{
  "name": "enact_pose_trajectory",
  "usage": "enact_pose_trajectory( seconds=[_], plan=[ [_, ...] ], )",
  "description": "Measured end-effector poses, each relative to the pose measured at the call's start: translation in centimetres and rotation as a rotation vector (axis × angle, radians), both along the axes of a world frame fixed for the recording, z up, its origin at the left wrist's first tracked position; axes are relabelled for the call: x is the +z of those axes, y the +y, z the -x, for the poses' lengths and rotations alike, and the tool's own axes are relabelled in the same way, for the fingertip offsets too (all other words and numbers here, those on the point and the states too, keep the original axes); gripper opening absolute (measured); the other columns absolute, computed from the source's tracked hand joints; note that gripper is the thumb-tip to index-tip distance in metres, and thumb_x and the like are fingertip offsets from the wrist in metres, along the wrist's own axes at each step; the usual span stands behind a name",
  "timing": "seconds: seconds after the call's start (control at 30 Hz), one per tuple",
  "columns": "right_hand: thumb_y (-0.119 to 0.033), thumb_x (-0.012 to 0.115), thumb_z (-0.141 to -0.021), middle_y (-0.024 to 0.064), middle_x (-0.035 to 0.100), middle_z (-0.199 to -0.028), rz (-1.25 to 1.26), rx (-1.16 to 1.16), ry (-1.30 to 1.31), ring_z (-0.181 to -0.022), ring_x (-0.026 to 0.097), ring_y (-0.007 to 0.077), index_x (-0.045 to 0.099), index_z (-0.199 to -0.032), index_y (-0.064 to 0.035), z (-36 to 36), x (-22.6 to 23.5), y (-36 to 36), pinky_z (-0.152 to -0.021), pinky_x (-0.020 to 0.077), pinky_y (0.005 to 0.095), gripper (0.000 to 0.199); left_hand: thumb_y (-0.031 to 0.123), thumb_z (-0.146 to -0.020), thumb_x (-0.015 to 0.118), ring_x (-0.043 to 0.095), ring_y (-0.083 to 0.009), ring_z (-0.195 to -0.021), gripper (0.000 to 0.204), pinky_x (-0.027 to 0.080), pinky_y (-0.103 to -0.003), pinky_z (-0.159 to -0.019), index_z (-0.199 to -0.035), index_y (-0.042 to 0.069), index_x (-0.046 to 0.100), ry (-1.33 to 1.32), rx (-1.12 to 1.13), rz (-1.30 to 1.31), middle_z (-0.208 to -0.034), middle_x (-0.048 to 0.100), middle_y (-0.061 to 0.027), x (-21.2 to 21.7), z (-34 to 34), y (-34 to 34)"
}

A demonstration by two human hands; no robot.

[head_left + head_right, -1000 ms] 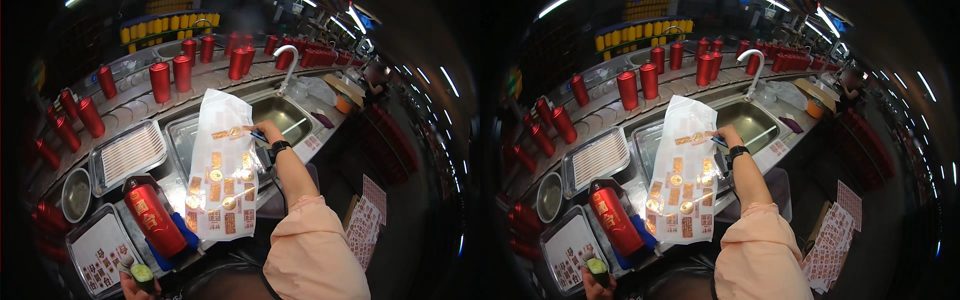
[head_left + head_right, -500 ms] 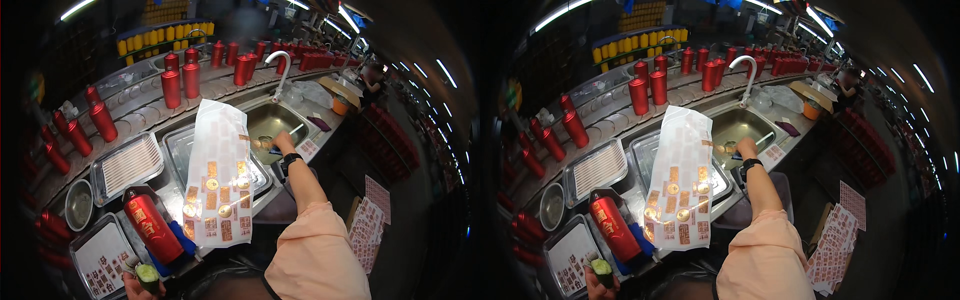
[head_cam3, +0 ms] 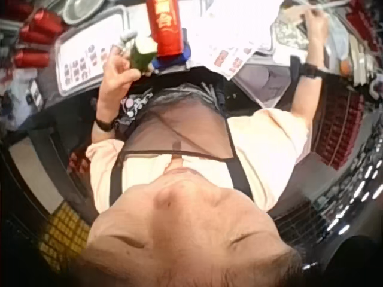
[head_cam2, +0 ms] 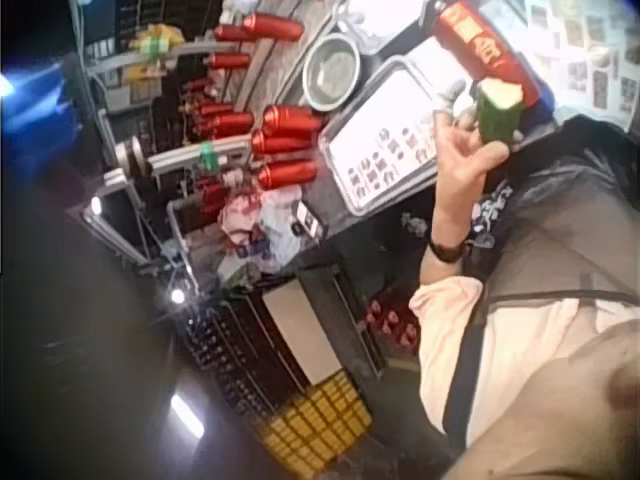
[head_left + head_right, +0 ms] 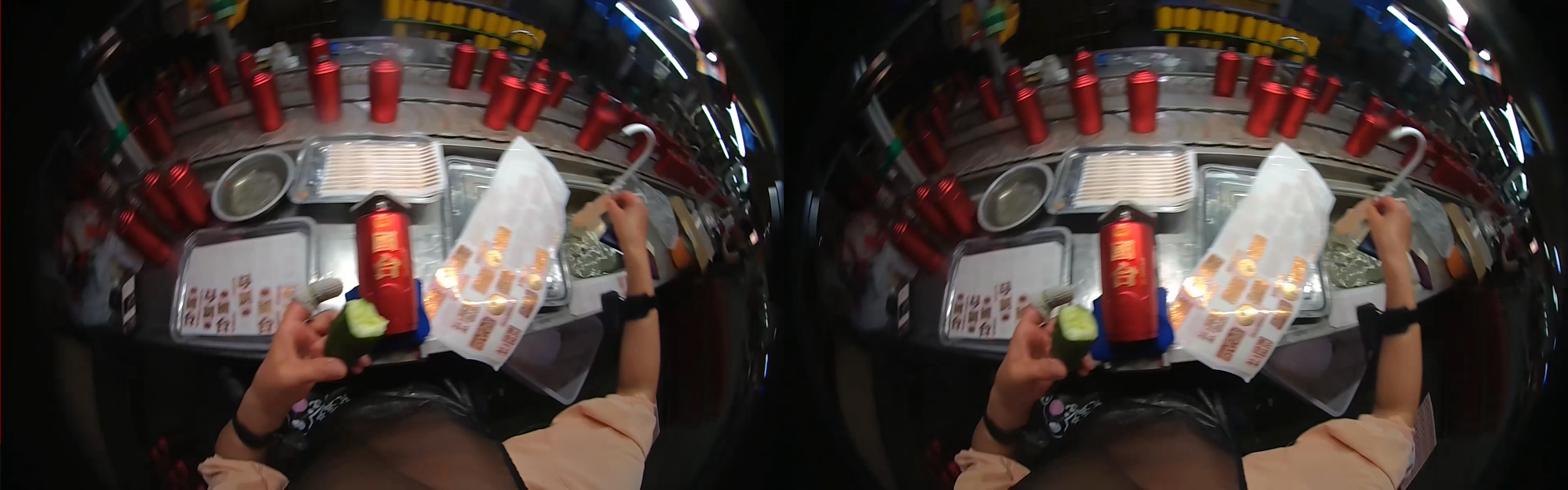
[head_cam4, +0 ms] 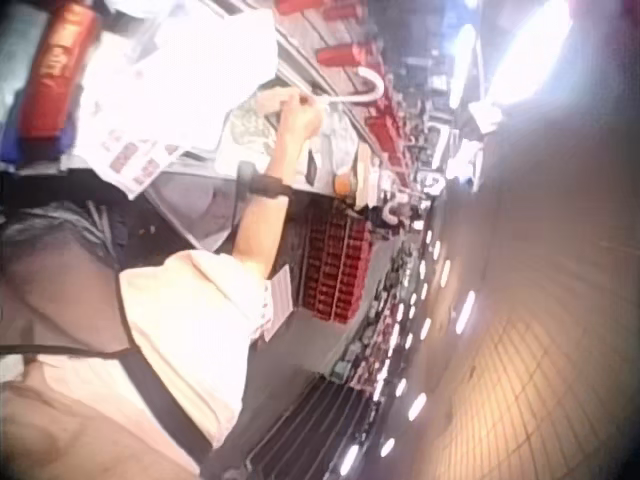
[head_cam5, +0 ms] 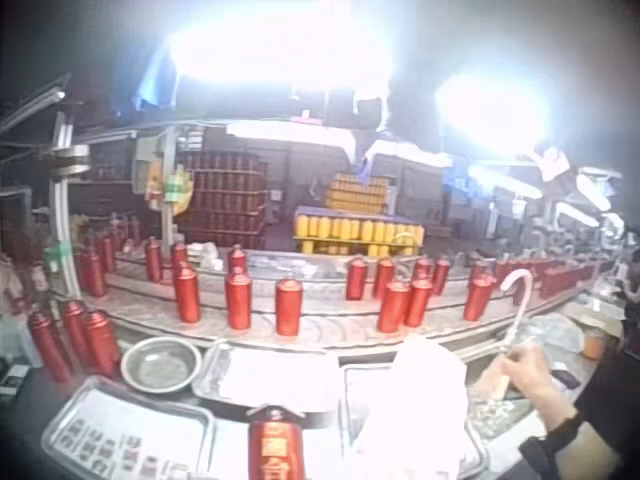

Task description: Apply adhesive labels to red metal containers on a production line.

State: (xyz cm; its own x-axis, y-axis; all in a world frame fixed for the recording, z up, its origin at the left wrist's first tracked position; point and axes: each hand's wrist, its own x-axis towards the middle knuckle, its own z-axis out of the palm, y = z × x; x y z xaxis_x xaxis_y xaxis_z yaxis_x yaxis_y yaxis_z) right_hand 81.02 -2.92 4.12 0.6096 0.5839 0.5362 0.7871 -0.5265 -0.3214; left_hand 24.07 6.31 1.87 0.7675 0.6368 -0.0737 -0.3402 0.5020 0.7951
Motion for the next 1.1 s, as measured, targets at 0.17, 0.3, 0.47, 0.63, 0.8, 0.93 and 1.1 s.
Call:
enact_pose_trajectory(
  seconds=[0.17,0.3,0.47,0.63,0.8,0.93,1.1],
  plan=[
    [-0.017,0.069,-0.078,0.0132,0.064,-0.075,-0.039,0.253,-0.050,-0.069,0.060,0.0255,0.064,-0.081,0.0017,6.8,3.1,0.3,-0.065,0.0453,0.0365,0.020,-0.016,-0.071,0.068,0.063,-0.0287,-0.105,0.091,0.054,-0.040,-0.091,-0.145,0.008,0.021,-0.092,0.005,0.005,-0.127,0.049,-0.0118,0.7,1.7,-0.9],
    [-0.014,0.067,-0.083,0.0087,0.061,-0.073,-0.061,0.368,0.024,-0.067,0.054,0.0176,0.062,-0.080,0.0008,10.8,3.6,0.8,-0.061,0.0411,0.0318,0.016,-0.014,-0.073,0.070,0.054,-0.0203,-0.121,0.100,0.043,-0.034,-0.102,-0.151,0.011,0.011,-0.238,-0.080,-0.058,-0.126,0.051,-0.0100,1.3,4.6,-2.1],
    [-0.014,0.066,-0.088,0.0016,0.056,-0.073,-0.020,0.436,0.020,-0.067,0.048,0.0092,0.060,-0.081,0.0002,13.0,3.3,1.8,-0.057,0.0364,0.0265,0.017,-0.002,-0.078,0.071,0.053,-0.0274,-0.118,0.096,0.038,-0.041,-0.103,-0.152,0.009,0.011,-0.485,0.001,-0.268,-0.121,0.057,-0.0178,2.2,8.0,-4.8],
    [-0.014,0.065,-0.090,-0.0014,0.053,-0.073,-0.003,0.477,0.076,-0.067,0.046,0.0054,0.058,-0.081,-0.0012,13.3,3.0,3.3,-0.056,0.0353,0.0230,0.017,0.001,-0.081,0.070,0.056,-0.0332,-0.110,0.091,0.041,-0.045,-0.096,-0.151,0.004,0.012,-0.530,0.175,-0.318,-0.116,0.059,-0.0249,2.8,10.9,-6.6],
    [-0.013,0.064,-0.092,-0.0027,0.052,-0.074,-0.015,0.514,0.136,-0.068,0.046,0.0046,0.057,-0.081,-0.0015,13.3,2.8,4.4,-0.058,0.0365,0.0209,0.017,0.001,-0.083,0.070,0.061,-0.0366,-0.101,0.086,0.048,-0.048,-0.087,-0.149,0.002,0.015,-0.505,0.296,-0.469,-0.111,0.061,-0.0267,2.7,13.2,-6.8],
    [-0.014,0.064,-0.092,-0.0021,0.052,-0.074,-0.061,0.592,0.180,-0.068,0.046,0.0050,0.057,-0.082,-0.0008,13.8,2.6,5.1,-0.057,0.0355,0.0208,0.018,0.003,-0.082,0.073,0.063,-0.0341,-0.097,0.086,0.051,-0.044,-0.083,-0.148,0.001,0.018,-0.559,0.303,-0.586,-0.107,0.063,-0.0247,2.5,14.0,-6.4],
    [-0.016,0.064,-0.092,-0.0013,0.052,-0.074,-0.022,0.542,0.141,-0.068,0.047,0.0049,0.057,-0.082,-0.0003,14.7,2.7,5.1,-0.057,0.0347,0.0213,0.020,0.002,-0.079,0.075,0.065,-0.0327,-0.096,0.084,0.051,-0.040,-0.085,-0.145,-0.004,0.024,-0.654,0.356,-0.698,-0.101,0.067,-0.0214,2.2,13.9,-6.1]
  ],
)
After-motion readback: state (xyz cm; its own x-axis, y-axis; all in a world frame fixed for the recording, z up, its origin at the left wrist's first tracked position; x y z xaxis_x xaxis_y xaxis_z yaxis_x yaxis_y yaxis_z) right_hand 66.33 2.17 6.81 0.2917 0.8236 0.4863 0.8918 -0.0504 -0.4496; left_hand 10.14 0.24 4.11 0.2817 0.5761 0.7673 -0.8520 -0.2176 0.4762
